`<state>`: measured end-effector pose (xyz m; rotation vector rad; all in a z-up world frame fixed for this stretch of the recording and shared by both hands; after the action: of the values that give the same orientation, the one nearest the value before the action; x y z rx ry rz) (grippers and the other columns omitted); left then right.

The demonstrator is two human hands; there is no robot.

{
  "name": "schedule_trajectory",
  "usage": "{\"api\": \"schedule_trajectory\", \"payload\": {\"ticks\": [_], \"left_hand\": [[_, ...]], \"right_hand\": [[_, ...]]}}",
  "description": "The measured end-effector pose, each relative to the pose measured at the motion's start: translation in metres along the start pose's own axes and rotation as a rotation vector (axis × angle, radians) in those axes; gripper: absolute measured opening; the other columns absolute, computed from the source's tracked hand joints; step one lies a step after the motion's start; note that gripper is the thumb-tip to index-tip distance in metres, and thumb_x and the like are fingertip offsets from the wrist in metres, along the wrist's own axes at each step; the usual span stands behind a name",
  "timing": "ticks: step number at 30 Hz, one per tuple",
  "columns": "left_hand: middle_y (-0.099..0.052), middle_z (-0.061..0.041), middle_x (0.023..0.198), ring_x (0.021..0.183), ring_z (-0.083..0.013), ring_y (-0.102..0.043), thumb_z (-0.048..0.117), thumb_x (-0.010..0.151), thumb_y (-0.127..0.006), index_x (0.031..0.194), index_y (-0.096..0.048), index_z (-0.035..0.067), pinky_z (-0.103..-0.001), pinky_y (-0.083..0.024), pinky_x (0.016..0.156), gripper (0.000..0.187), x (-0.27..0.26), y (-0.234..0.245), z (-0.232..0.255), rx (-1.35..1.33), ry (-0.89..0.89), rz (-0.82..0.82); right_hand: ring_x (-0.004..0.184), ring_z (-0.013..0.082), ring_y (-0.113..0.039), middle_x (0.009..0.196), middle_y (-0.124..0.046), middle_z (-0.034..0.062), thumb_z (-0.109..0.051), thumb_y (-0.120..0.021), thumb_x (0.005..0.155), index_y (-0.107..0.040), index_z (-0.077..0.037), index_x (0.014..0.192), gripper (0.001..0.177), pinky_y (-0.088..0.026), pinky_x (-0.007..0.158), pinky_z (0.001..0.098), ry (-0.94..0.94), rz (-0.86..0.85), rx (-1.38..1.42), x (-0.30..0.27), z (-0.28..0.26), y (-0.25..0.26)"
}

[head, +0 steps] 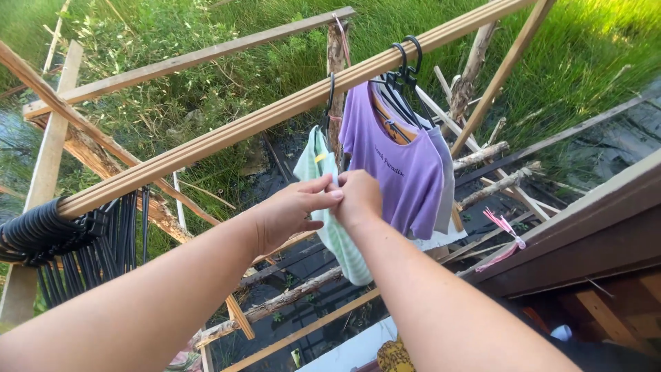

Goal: Hanging various items of clothing on plastic hangers and placing them on a wooden drying rack.

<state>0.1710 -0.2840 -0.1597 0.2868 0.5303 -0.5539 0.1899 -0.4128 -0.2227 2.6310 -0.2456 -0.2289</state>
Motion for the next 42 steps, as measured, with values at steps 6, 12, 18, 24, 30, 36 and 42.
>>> {"api": "schedule_trajectory", "payload": {"ticks": [6, 12, 18, 24, 30, 36, 42], "left_hand": [[-0.046, 0.004, 0.159, 0.145, -0.014, -0.039, 0.043, 0.088, -0.064, 0.154, -0.043, 0.023, -0.046, -0.038, 0.11, 0.073, 0.006, -0.022, 0.025, -0.008, -0.035, -0.056], [-0.052, 0.001, 0.154, 0.143, -0.0166, -0.042, 0.045, 0.086, -0.063, 0.154, -0.048, 0.024, -0.049, -0.039, 0.107, 0.072, -0.001, -0.041, 0.036, -0.038, -0.093, -0.19], [-0.055, 0.001, 0.151, 0.14, -0.0156, -0.047, 0.047, 0.086, -0.064, 0.154, -0.046, 0.024, -0.05, -0.039, 0.108, 0.074, 0.003, -0.051, 0.022, -0.02, -0.018, -0.203], [-0.056, 0.002, 0.146, 0.132, -0.0172, -0.053, 0.047, 0.086, -0.065, 0.155, -0.04, 0.023, -0.05, -0.042, 0.109, 0.077, -0.004, -0.05, 0.017, -0.143, 0.003, -0.194], [-0.062, 0.001, 0.134, 0.122, -0.0173, -0.058, 0.043, 0.088, -0.061, 0.15, -0.049, 0.031, -0.044, -0.045, 0.103, 0.065, -0.038, -0.055, 0.009, -0.362, 0.013, -0.158], [-0.071, -0.001, 0.107, 0.097, -0.0161, -0.064, 0.036, 0.093, -0.064, 0.123, -0.069, 0.025, -0.034, -0.051, 0.086, 0.032, -0.067, -0.03, -0.119, -0.459, 0.276, 0.086], [-0.078, -0.001, 0.091, 0.08, -0.0115, -0.069, 0.024, 0.098, -0.061, 0.105, -0.078, 0.013, -0.027, -0.054, 0.072, 0.022, -0.116, -0.048, -0.245, -0.476, 0.687, 0.008]], "right_hand": [[0.083, 0.0372, -0.072, 0.086, -0.074, 0.0174, -0.039, -0.073, 0.083, -0.08, -0.012, 0.089, 0.028, -0.055, 0.074, 0.0465, -0.02, 0.119, -0.169, 0.023, 0.014, 0.041], [0.1, 0.0378, -0.069, 0.106, -0.073, 0.0175, -0.028, -0.073, 0.081, -0.079, -0.013, 0.1, 0.025, -0.054, 0.089, 0.0473, -0.031, 0.181, -0.325, 0.048, 0.035, 0.065], [0.118, 0.038, -0.063, 0.127, -0.066, 0.019, -0.019, -0.068, 0.085, -0.074, -0.016, 0.12, 0.036, -0.05, 0.1, 0.0468, -0.221, 0.213, -0.305, 0.046, 0.061, 0.073], [0.12, 0.0387, -0.061, 0.13, -0.062, 0.0219, -0.014, -0.07, 0.082, -0.074, -0.013, 0.119, 0.037, -0.048, 0.102, 0.0436, -0.311, 0.288, -0.119, 0.037, 0.074, 0.048], [0.098, 0.0325, -0.073, 0.106, -0.075, 0.0168, -0.013, -0.063, 0.084, -0.07, -0.008, 0.11, 0.028, -0.057, 0.084, 0.0444, -0.151, 0.122, 0.118, -0.031, 0.02, 0.007], [0.094, 0.0326, -0.073, 0.103, -0.075, 0.0169, -0.021, -0.059, 0.092, -0.067, -0.009, 0.107, 0.021, -0.058, 0.081, 0.0456, -0.128, -0.143, 0.125, -0.134, 0.04, -0.045], [0.096, 0.0388, -0.071, 0.101, -0.074, 0.0186, -0.025, -0.067, 0.088, -0.072, -0.009, 0.107, 0.025, -0.057, 0.084, 0.0462, -0.26, -0.541, -0.03, -0.257, 0.095, -0.076]]}}
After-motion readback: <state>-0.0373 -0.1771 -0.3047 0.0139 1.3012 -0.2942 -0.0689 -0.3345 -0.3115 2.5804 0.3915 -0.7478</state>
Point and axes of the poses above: each hand's wrist, its own x-axis towards the middle knuckle, its own y-axis out of the back of the hand, z = x × y, the point moved 4 cm from there along x, towards the middle knuckle
